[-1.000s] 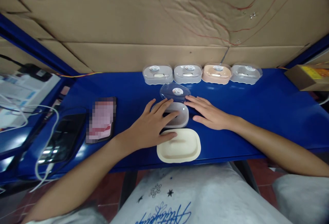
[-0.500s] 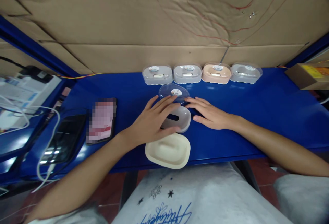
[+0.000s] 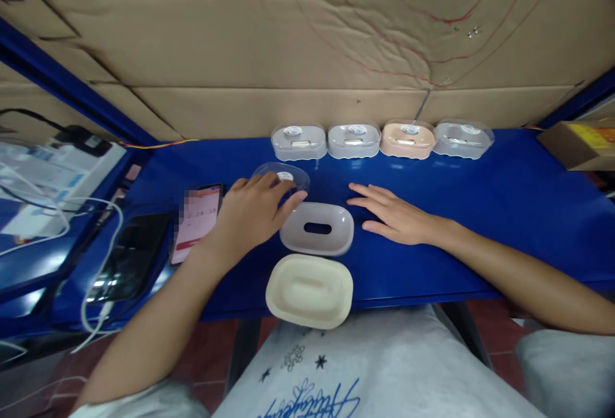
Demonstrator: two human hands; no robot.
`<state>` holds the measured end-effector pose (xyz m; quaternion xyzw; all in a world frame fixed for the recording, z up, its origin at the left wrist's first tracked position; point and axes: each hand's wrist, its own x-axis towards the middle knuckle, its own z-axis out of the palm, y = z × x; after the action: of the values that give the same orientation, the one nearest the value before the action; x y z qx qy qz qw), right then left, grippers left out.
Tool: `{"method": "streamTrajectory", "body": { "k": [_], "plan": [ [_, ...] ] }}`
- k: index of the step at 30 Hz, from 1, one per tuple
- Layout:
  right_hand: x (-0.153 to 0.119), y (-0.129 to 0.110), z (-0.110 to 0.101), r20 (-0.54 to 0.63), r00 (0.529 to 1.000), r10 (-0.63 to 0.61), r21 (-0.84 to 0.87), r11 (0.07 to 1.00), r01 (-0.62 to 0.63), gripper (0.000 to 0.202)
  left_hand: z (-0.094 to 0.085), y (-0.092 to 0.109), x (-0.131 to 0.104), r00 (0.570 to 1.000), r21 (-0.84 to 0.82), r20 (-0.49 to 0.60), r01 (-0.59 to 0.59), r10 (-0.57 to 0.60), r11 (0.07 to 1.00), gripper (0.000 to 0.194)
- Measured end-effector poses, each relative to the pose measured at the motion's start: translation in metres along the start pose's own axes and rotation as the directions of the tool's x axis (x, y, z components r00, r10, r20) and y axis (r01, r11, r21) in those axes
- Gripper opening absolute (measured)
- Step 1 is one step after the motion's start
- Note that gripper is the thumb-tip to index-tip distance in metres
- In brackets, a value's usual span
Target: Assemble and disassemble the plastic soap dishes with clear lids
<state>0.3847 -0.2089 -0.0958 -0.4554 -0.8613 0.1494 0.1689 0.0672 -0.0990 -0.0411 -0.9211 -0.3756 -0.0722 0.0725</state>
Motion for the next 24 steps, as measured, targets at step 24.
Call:
{"method": "streamTrajectory", "body": {
  "k": [24],
  "plan": [
    [-0.001, 0.002, 0.003, -0.024, 1.0, -0.009, -0.035, 0.999, 0.008, 0.056, 0.025, -0.028, 0.018, 0.961, -0.125, 0.003, 0.275, -0.276, 0.953, 0.067]
  ]
}}
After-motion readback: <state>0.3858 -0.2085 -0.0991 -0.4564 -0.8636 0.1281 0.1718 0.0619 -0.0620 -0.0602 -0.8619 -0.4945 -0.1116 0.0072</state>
